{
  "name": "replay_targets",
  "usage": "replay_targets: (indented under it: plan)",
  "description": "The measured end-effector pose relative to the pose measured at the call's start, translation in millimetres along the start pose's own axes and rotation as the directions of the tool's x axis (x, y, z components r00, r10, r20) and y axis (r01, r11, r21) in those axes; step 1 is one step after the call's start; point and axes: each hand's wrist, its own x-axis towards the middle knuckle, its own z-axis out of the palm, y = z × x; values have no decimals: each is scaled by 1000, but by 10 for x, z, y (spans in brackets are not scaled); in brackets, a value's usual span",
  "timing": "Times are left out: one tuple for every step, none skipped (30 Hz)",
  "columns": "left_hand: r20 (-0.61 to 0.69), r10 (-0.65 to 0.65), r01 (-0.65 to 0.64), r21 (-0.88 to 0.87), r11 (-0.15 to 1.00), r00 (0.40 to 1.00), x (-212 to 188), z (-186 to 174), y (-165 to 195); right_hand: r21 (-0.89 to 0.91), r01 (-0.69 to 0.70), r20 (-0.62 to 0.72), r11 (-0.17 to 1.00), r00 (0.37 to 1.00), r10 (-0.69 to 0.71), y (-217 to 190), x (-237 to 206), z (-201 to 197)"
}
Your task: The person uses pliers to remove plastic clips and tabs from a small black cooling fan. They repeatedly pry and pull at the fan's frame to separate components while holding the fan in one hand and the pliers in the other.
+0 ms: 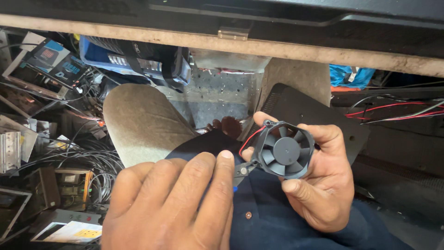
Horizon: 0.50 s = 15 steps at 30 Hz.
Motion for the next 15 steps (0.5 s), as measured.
replay_targets:
  plan:
    - [3, 8, -8, 2, 1000, 1000, 16, -5, 7, 1, 2, -4, 1000, 1000, -2, 1, -4, 1]
    - [6, 15, -15, 4, 1000, 1000, 31, -11, 16, 2, 3, -8, 1000, 1000, -3, 3, -9, 1]
    - [10, 22, -22, 7, 1000, 1000, 45, -15, 22, 3, 3, -11, 1000, 1000, -3, 5, -11, 1]
    - [-3, 28, -28, 13, 1000, 1000, 59, -10, 32, 2, 13, -14, 1000, 1000, -13, 8, -13, -2]
    - [-16, 35, -35, 19, 999, 999, 73, 1, 42, 0, 22, -17, 1000, 1000, -22, 12, -13, -6]
    - [-28, 42, -41, 24, 999, 999, 83, 13, 47, -1, 31, -22, 1000, 999, -31, 14, -15, -13]
    - [-21, 63, -62, 42, 997, 998, 89, 21, 37, -2, 25, -20, 1000, 999, -25, 18, -16, -20]
    - [-15, 85, -84, 59, 995, 996, 93, 36, 24, -3, 21, -18, 1000, 1000, -21, 22, -15, -29]
    - [-10, 106, -105, 76, 992, 994, 91, 50, 14, -4, 16, -15, 1000, 1000, -16, 24, -15, -39]
    - [-6, 112, -112, 74, 991, 994, 83, 61, 5, -10, 15, -19, 1000, 1000, -15, 27, -16, -48]
    - [-2, 119, -118, 72, 990, 993, 69, 71, -4, -16, 14, -24, 1000, 1000, -14, 27, -18, -54]
    - [-1, 128, -127, 69, 989, 992, 55, 86, -15, -23, 16, -28, 1000, 999, -17, 29, -18, -62]
    - [7, 125, -125, 46, 991, 992, 38, 103, -20, -20, 17, -33, 1000, 999, -18, 28, -15, -69]
    - [16, 121, -122, 24, 992, 992, 17, 118, -19, -16, 17, -36, 1000, 999, -18, 29, -11, -75]
    - [25, 117, -117, 3, 993, 993, -5, 130, -22, -10, 17, -39, 1000, 999, -17, 30, -7, -76]
